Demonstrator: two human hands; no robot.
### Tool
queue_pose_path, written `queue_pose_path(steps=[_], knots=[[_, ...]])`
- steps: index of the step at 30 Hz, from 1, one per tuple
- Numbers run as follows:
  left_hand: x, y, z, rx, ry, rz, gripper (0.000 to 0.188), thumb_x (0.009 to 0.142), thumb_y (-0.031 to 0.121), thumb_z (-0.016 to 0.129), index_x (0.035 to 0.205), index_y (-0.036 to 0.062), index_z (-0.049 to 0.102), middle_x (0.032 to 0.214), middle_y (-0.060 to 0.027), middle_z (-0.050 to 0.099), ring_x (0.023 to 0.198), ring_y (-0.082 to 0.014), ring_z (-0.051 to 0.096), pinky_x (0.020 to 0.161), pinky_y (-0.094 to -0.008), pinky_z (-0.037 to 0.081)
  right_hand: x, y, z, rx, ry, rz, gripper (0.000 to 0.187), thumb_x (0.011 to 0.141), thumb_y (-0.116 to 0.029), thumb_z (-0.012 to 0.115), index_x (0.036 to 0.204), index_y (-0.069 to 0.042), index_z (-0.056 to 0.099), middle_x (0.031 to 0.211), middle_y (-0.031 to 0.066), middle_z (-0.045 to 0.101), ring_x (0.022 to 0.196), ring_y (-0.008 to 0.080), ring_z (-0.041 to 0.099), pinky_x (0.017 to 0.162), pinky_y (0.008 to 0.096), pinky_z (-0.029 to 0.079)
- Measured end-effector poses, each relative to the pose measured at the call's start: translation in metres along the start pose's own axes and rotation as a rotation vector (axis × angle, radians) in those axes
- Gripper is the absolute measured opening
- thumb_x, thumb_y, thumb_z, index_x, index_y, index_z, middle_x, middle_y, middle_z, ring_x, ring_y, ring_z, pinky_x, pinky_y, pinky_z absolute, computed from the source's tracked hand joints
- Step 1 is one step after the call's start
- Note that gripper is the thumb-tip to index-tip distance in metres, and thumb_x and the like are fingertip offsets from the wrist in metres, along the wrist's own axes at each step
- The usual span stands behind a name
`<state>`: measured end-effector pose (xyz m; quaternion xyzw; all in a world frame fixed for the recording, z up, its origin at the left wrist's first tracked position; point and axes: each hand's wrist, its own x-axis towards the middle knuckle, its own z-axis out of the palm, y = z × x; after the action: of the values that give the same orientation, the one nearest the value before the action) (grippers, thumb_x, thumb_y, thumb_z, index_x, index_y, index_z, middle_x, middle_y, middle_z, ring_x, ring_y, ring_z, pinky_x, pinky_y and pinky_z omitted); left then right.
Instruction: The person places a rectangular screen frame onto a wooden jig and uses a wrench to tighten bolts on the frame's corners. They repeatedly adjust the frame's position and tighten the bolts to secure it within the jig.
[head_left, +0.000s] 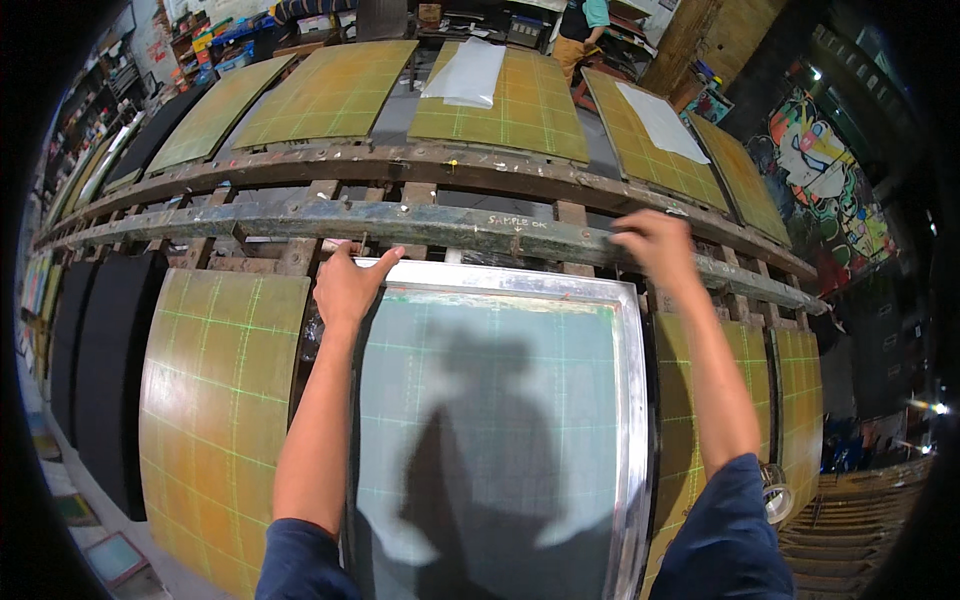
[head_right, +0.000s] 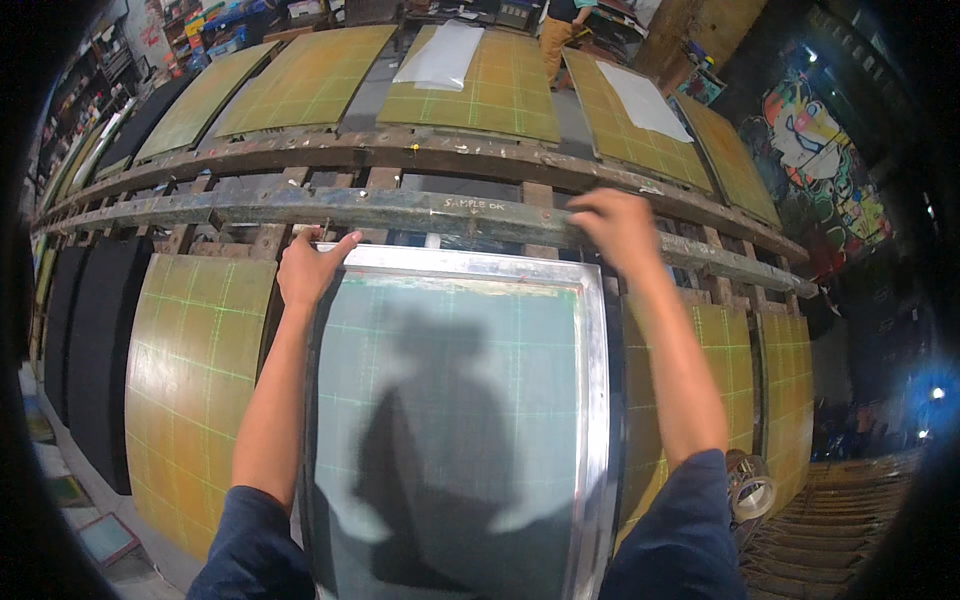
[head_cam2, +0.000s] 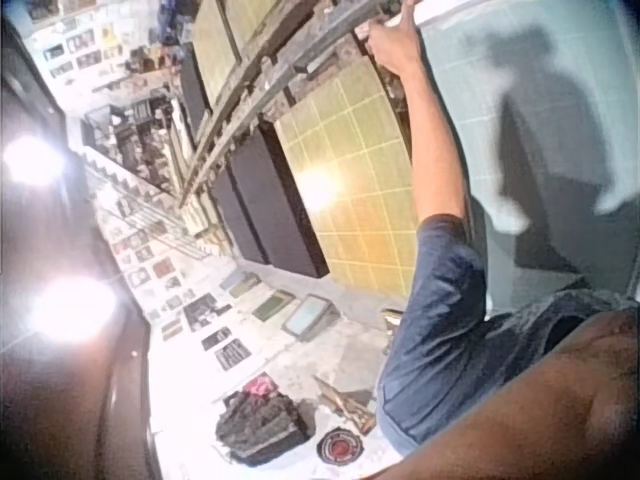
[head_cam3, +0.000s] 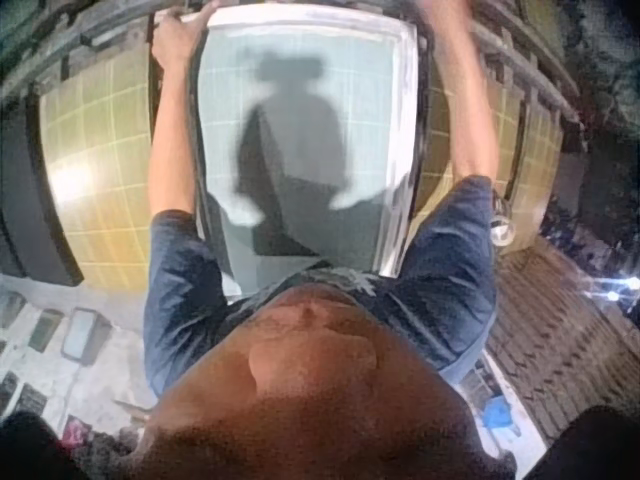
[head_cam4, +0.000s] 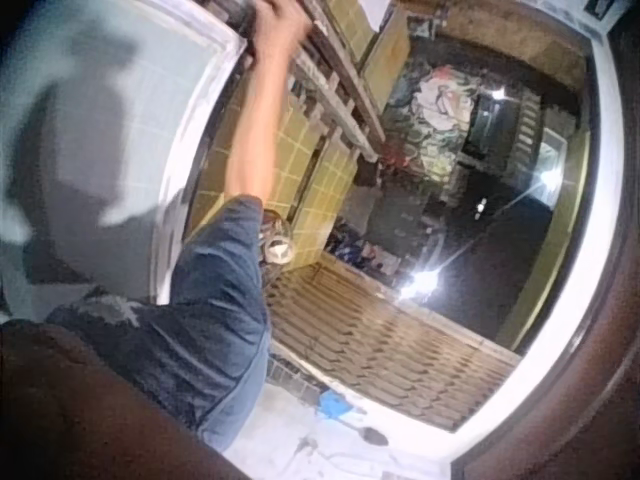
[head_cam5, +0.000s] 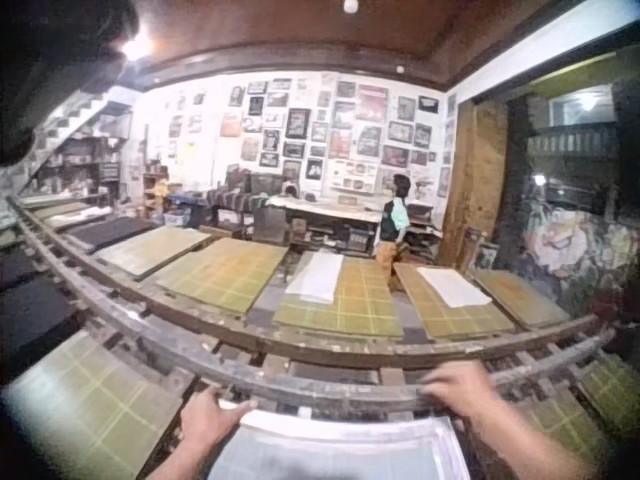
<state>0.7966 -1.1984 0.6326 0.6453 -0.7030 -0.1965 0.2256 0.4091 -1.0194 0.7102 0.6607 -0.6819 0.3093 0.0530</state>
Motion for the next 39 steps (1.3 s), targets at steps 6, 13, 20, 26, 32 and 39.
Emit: queue_pose_path(steps=[6,13,20,26,32,39], knots=[[0.002,0.011,0.003,-0.039,-0.013,0.035,0.091,0.07,0.072,0.077,0.124,-0.0013,0.068,0.116,-0.0219,0.072,0.111,-0.0361,0.069,0.096,-0.0445,0.052,0.028,-0.048,0.057,-0.559,-0.392,-0.128,0.013,0.08,-0.007,0.066,0.09,-0.004,0.075,0.099,0.0183,0.073,0.092,0.0363,0.072,0.081,0.0456,0.058],[-0.002,0.005,-0.005,-0.025,-0.025,0.001,0.094,0.07,0.072,0.076,0.126,-0.0023,0.066,0.116,-0.022,0.072,0.11,-0.0371,0.069,0.095,-0.0452,0.053,-0.01,-0.029,-0.044,0.275,0.165,0.345,0.026,0.087,-0.004,0.076,0.111,0.001,0.072,0.096,0.0093,0.074,0.089,0.0178,0.071,0.078,0.0306,0.057],[-0.003,0.015,-0.002,-0.019,-0.046,-0.003,0.093,0.07,0.072,0.076,0.126,-0.0018,0.066,0.117,-0.0222,0.072,0.112,-0.0363,0.069,0.096,-0.0452,0.052,-0.064,0.068,-0.056,0.459,0.119,0.547,0.016,0.092,-0.001,0.072,0.106,0.004,0.067,0.093,0.0068,0.071,0.081,0.013,0.068,0.075,0.0274,0.058],[0.001,0.007,-0.003,-0.026,-0.012,0.011,0.091,0.07,0.072,0.076,0.122,-0.0016,0.068,0.116,-0.0221,0.072,0.11,-0.0362,0.069,0.095,-0.0453,0.052,-0.062,0.091,-0.028,0.604,0.178,0.572,0.019,0.093,-0.004,0.072,0.109,0.002,0.066,0.095,0.0071,0.072,0.085,0.0144,0.07,0.074,0.027,0.058],[-0.003,0.016,0.0,-0.043,-0.018,0.019,0.088,0.071,0.071,0.077,0.12,-0.0015,0.069,0.114,-0.0215,0.073,0.108,-0.0368,0.07,0.092,-0.0451,0.053,-0.087,0.12,-0.025,0.673,0.227,0.743,0.025,0.093,-0.007,0.073,0.115,0.002,0.065,0.097,0.0086,0.073,0.085,0.0161,0.071,0.071,0.0258,0.056],[-0.004,0.003,-0.005,-0.042,0.016,0.012,0.087,0.071,0.069,0.077,0.119,-0.0027,0.069,0.112,-0.0219,0.073,0.107,-0.0374,0.07,0.093,-0.0451,0.053,-0.015,-0.006,0.011,-0.126,-0.024,-0.031,0.016,0.082,-0.007,0.072,0.098,-0.006,0.075,0.094,0.0179,0.074,0.087,0.0312,0.073,0.074,0.0421,0.058]])
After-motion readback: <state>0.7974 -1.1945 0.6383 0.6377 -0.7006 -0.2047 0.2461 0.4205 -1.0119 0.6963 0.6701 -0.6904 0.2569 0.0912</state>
